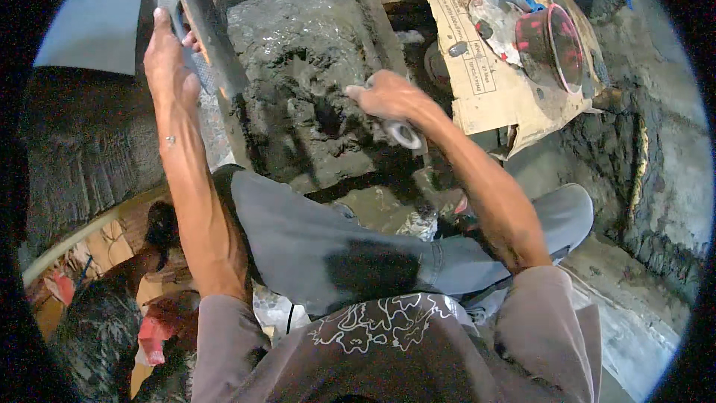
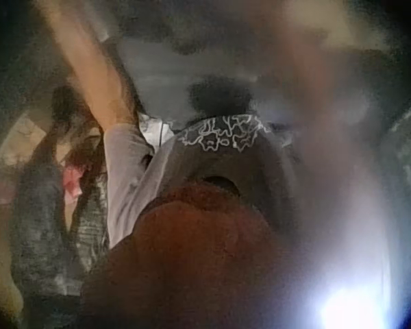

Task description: The person applies dry cement powder from a container onto a floor surface by hand, refills the container from a bag, and then mixes and works wet cement mortar in a tray using a trowel while holding a float.

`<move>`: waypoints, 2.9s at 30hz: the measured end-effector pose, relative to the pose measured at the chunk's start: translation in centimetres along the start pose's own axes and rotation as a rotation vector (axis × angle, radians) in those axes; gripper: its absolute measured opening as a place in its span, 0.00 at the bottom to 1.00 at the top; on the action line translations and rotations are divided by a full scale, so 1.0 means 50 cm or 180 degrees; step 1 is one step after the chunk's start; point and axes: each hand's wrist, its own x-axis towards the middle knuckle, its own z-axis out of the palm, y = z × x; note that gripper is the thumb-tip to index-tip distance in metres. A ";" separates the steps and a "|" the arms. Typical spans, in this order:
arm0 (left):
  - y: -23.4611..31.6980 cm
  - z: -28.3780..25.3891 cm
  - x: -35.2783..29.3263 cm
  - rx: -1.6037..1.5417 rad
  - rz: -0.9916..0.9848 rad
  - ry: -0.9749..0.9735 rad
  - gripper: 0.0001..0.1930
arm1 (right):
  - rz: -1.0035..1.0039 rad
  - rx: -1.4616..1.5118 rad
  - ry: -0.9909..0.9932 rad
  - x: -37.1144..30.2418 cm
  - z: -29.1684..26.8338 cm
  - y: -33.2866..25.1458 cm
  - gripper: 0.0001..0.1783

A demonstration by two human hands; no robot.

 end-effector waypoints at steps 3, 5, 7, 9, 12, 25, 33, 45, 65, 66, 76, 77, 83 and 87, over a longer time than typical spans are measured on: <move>0.006 0.008 0.003 0.0034 -0.0023 0.0000 0.18 | -0.0344 -0.0161 0.0676 -0.040 -0.039 -0.025 0.28; -0.001 0.009 0.010 -0.0088 0.0050 -0.0116 0.19 | -0.0464 -0.0810 0.1432 0.063 -0.037 -0.016 0.22; -0.015 0.042 -0.005 -0.0104 -0.0017 0.0045 0.19 | -0.0455 -0.1481 0.2140 0.203 -0.027 0.036 0.15; -0.011 0.022 -0.009 -0.0131 -0.0101 0.0051 0.19 | -0.0520 -0.1879 0.2233 0.298 -0.007 0.049 0.12; 0.000 0.036 -0.032 -0.0148 -0.0089 -0.0116 0.19 | -0.0661 -0.2578 0.2148 0.375 -0.011 0.137 0.10; -0.006 0.028 -0.009 -0.0208 -0.0149 0.0136 0.20 | -0.1813 -0.1652 0.1790 0.212 0.128 0.175 0.12; -0.026 0.069 0.004 -0.0029 -0.0154 -0.0077 0.20 | -0.1411 -0.2345 0.1228 0.024 0.216 0.133 0.17; -0.012 0.093 -0.012 0.0132 -0.0056 -0.0153 0.19 | -0.1100 -0.2258 0.0818 0.023 0.225 0.106 0.09; -0.015 0.092 -0.015 -0.0213 -0.0053 -0.0201 0.18 | -0.1159 -0.1420 0.1209 0.041 0.086 0.143 0.14; -0.041 0.128 -0.022 -0.0299 -0.0127 -0.0295 0.18 | -0.0818 -0.1559 0.1325 0.096 0.088 0.196 0.14; -0.012 0.046 -0.017 0.0115 0.0265 -0.0239 0.22 | -0.0031 -0.0552 0.0673 0.000 0.303 0.218 0.17; -0.023 0.050 -0.013 0.0081 0.0247 -0.0261 0.22 | 0.0240 -0.0149 0.0655 -0.006 0.336 0.227 0.18; -0.006 0.064 -0.037 -0.0053 0.0371 -0.0333 0.20 | 0.0803 0.2091 0.0137 0.023 0.340 0.062 0.19; -0.005 0.080 -0.041 -0.0221 0.0181 -0.0152 0.21 | 0.0660 0.2357 0.0103 0.072 0.292 0.031 0.18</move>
